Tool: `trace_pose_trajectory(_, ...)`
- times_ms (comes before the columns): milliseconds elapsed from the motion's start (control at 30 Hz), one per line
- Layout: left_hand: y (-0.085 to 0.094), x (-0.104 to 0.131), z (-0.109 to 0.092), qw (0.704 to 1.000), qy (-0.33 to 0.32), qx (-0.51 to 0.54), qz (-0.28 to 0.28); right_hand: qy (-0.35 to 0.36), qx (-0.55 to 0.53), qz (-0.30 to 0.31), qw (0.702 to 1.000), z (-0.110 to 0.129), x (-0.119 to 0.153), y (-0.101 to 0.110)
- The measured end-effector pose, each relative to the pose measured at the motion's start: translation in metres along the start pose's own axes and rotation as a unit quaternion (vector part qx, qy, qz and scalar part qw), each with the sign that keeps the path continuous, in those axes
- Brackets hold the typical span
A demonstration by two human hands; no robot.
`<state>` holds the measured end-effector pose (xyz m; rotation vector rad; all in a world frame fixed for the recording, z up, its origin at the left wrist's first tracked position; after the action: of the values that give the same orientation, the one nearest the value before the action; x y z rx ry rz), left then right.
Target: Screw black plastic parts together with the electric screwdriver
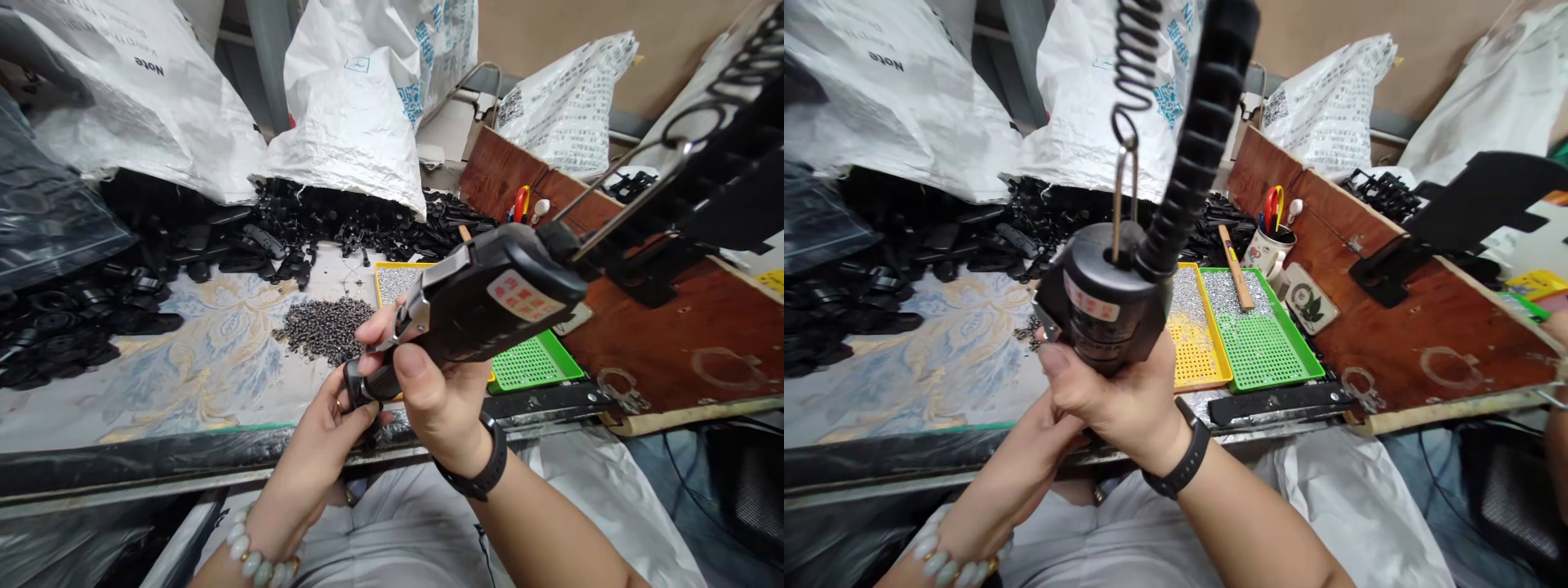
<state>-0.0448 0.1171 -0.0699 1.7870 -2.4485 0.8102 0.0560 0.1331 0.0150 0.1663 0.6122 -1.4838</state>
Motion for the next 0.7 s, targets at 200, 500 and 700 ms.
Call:
trace_pose_trajectory(200, 0.0, 0.001, 0.002, 1.0, -0.002, -0.006, -0.005, 0.014, 0.005, -0.022, 1.0, -0.006, 0.003, 0.002)
trace_pose_trajectory(500, 0.0, 0.001, 0.002, 0.994, -0.014, -0.105, 0.018, 0.026, 0.008, 0.01, 1.0, -0.001, 0.005, 0.002)
trace_pose_trajectory(700, 0.026, 0.025, -0.018, 0.926, -0.098, -0.354, -0.09, 0.114, 0.018, -0.005, 0.993, 0.037, -0.01, 0.004)
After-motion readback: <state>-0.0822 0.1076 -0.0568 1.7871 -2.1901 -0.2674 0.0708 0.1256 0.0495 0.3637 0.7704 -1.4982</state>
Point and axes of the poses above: each hand's wrist, its own x-axis away from the middle knuckle, its own y-axis out of the back of the hand, z = x × y, the point moved 3 cm from there along -x, towards the middle knuckle, and after that the axes turned 6 degrees about z, right-handed, at the moved point
